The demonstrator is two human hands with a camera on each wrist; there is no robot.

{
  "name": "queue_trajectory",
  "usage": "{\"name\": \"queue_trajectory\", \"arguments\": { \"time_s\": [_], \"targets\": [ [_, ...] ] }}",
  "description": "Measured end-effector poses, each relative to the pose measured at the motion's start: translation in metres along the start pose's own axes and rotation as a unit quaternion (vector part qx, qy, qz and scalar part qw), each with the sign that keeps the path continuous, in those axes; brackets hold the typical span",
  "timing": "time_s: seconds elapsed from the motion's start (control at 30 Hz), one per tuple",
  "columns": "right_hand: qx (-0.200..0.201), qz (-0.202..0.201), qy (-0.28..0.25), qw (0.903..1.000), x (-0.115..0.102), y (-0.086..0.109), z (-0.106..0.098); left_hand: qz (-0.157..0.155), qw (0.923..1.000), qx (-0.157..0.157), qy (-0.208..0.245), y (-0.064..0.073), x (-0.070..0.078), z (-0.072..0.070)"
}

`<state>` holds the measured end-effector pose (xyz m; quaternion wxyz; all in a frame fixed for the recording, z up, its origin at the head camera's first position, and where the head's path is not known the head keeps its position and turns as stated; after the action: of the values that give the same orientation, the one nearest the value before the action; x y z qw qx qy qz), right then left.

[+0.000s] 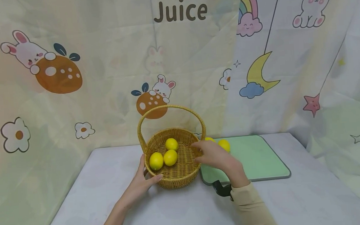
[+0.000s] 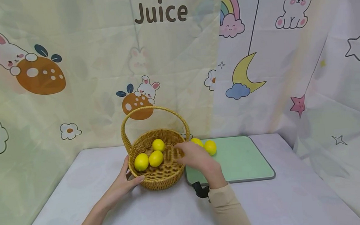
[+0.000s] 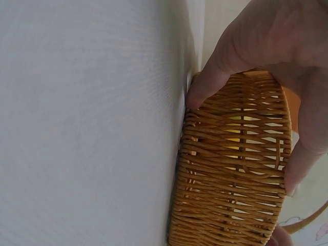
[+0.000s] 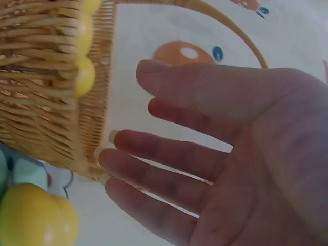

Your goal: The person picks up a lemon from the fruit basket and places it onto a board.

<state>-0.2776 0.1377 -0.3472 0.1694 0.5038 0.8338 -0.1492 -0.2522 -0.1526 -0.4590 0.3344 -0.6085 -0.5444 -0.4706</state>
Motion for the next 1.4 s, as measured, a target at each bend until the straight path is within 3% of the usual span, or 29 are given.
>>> {"name": "queue_trajectory", "arguments": {
  "time_s": [0.23, 0.43, 0.57, 0.83, 1.17, 1.4],
  "targets": [
    [-0.025, -0.032, -0.007, 0.9992, -0.006, -0.017, 0.026, 0.004, 1.0, 0.002, 0.005, -0.001, 0.0, 0.0],
    [-0.044, -0.032, -0.004, 0.9985, -0.008, -0.028, 0.043, 0.02, 0.9998, 0.003, 0.006, 0.001, 0.002, 0.0],
    [-0.061, -0.028, -0.012, 0.9977, -0.013, -0.037, 0.054, 0.015, 0.9999, 0.005, 0.0, 0.002, 0.003, -0.001],
    [-0.082, -0.054, -0.011, 0.995, -0.018, -0.052, 0.076, 0.015, 0.9999, 0.009, 0.001, 0.001, 0.003, -0.001],
    [-0.048, -0.072, 0.039, 0.9955, -0.021, -0.052, 0.077, 0.01, 0.9999, 0.01, 0.004, 0.002, 0.002, -0.001],
    [-0.1, -0.057, 0.046, 0.9924, -0.023, -0.05, 0.078, 0.017, 0.9997, 0.008, 0.015, 0.003, 0.002, -0.001]
  ]
}}
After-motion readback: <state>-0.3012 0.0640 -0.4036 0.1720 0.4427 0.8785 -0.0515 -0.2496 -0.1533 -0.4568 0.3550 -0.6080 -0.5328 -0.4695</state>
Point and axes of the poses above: each hand's wrist, its own y-axis away from the middle knuckle, its own z-axis out of the palm, x = y × z, the point moved 1 cm from there along -y, towards the middle knuckle, and after that the axes turned 2 degrees about -x, right-handed, at the moved point
